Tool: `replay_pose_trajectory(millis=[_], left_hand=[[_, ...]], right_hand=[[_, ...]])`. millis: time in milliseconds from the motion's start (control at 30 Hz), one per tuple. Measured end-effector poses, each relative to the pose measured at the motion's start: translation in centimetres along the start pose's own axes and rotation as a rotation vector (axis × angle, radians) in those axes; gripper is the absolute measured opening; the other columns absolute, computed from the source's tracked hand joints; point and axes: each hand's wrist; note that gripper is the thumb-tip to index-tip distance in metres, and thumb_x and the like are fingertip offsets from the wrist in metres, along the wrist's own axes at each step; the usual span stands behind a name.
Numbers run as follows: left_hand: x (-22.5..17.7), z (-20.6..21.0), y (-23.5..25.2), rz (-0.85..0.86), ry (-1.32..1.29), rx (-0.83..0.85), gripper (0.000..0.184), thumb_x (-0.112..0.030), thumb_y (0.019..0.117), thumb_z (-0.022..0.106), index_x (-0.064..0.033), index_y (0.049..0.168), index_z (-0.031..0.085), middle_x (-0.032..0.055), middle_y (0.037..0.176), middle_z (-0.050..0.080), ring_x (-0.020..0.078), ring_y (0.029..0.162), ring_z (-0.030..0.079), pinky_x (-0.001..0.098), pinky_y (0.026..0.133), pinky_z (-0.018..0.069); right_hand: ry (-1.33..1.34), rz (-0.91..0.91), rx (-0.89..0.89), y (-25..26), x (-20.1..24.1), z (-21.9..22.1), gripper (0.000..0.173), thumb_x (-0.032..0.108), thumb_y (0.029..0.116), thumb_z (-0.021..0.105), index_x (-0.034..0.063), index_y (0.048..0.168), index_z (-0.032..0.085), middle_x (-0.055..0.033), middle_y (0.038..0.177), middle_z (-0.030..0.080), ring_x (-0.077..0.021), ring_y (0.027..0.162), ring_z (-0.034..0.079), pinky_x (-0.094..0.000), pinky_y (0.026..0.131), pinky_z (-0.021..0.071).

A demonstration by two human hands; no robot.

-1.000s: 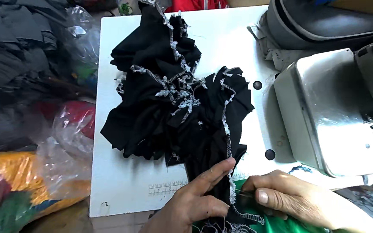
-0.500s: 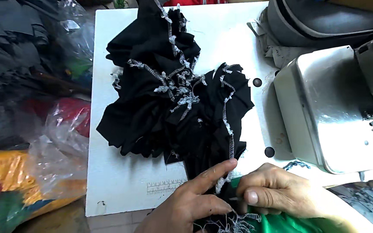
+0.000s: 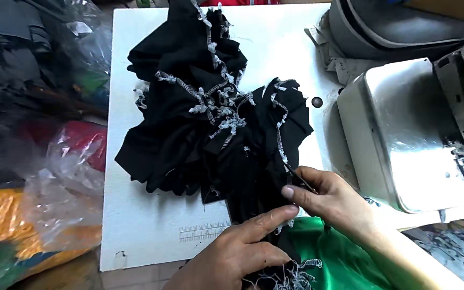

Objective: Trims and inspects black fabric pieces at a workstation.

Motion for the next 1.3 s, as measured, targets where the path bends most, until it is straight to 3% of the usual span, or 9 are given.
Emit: replay_pose_trajectory(millis=[133,233,400,500,600,833,967,1167,1300], left_hand=[[0.3,-0.2,0.3,0.051,0.087,-0.002,0.017,-0.022,0.1029,0.056,-0.007,0.102,0.063,0.0071,0.138,0.062,0.0097,0.13,0.055,0.0239,0.112,0.0409],[0.3,-0.6,0.6,0.058,0.092,-0.084,0.018,-0.027,0.1044,0.055,-0.0105,0.104,0.062,-0.0008,0.128,0.068,0.0053,0.125,0.059,0.0313,0.117,0.0353],[-1.0,-2.3,0.8,0.015,0.158,-0.139,0.016,-0.034,0.1038,0.055,-0.0281,0.11,0.069,-0.0157,0.151,0.052,0.0168,0.152,0.03,0.0509,0.127,0.0208],[-1.5,-3.1,1.3,0.095,-0.003,-0.097,0.02,-0.023,0.1071,0.048,-0.0142,0.103,0.065,-0.0044,0.119,0.07,0.0096,0.127,0.059,0.0421,0.122,0.0319],[-1.2,-2.8,2.0,0.127,-0.077,-0.086,0.017,-0.02,0.1074,0.049,-0.0085,0.103,0.061,0.0011,0.101,0.069,0.0065,0.103,0.067,0.034,0.115,0.0402],[-0.8,-1.3,3.2,-0.018,0.045,-0.128,0.02,-0.029,0.1038,0.057,-0.0134,0.111,0.066,-0.005,0.113,0.063,-0.0037,0.11,0.058,0.0104,0.094,0.0485],[-0.3,-0.4,3.1,-0.086,0.054,-0.229,0.024,-0.033,0.1002,0.062,-0.0132,0.113,0.066,-0.008,0.109,0.064,-0.0079,0.104,0.059,0.0077,0.09,0.0484],[-0.3,0.6,3.1,-0.211,-0.11,-0.323,0.035,-0.037,0.0942,0.069,-0.0259,0.127,0.061,-0.0188,0.115,0.068,-0.0092,0.106,0.063,0.0101,0.092,0.0515],[-0.2,0.2,2.8,-0.27,-0.075,-0.269,0.037,-0.041,0.0922,0.07,-0.0234,0.125,0.067,-0.016,0.109,0.07,-0.0087,0.102,0.063,0.0109,0.088,0.053]], right_hand=[[-0.114,-0.224,-0.134,-0.1,0.3,0.3,0.006,0.016,0.0875,0.067,0.0154,0.092,0.07,0.0097,0.076,0.06,0.0062,0.061,0.052,-0.0099,0.053,0.0418],[-0.138,-0.349,-0.185,-0.5,0.5,0.0,0.012,0.012,0.0838,0.065,0.0151,0.095,0.065,0.0118,0.069,0.055,0.0092,0.055,0.045,-0.0073,0.048,0.0362],[-0.047,-0.359,-0.22,-1.2,0.3,-1.2,0.017,0.009,0.086,0.064,0.0174,0.1,0.067,0.0133,0.075,0.062,0.0093,0.06,0.053,-0.0073,0.053,0.0435],[0.006,-0.291,-0.265,-1.4,0.1,-2.1,0.015,0.011,0.0917,0.061,0.0189,0.103,0.067,0.014,0.072,0.06,0.0084,0.054,0.05,-0.0083,0.048,0.0417],[0.062,-0.276,-0.224,-1.7,0.1,-2.0,0.014,0.012,0.0911,0.065,0.0204,0.102,0.069,0.0141,0.071,0.061,0.0084,0.055,0.051,-0.008,0.049,0.0425],[0.07,-0.262,-0.057,-2.4,0.4,-1.5,0.016,0.009,0.0905,0.066,0.0158,0.103,0.074,0.0115,0.082,0.068,0.0095,0.068,0.058,-0.0064,0.06,0.0474],[0.09,-0.327,-0.032,-2.9,0.5,-1.6,0.015,0.008,0.0919,0.064,0.0105,0.102,0.075,0.0096,0.085,0.07,0.0107,0.077,0.06,-0.0055,0.068,0.049],[-0.018,-0.48,-0.011,-2.9,0.1,-1.7,0.022,0.003,0.0898,0.059,0.0038,0.105,0.075,0.0031,0.092,0.07,0.0098,0.082,0.059,-0.0045,0.073,0.0472],[-0.107,-0.537,0.047,-2.9,0.0,-2.1,0.024,0.003,0.089,0.059,0.0051,0.108,0.075,0.0017,0.093,0.07,0.0077,0.081,0.058,-0.0049,0.072,0.0459]])
Point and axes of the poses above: each hand's wrist, its own y-axis towards the middle knuckle, its own z-axis out of the palm, x = y × z
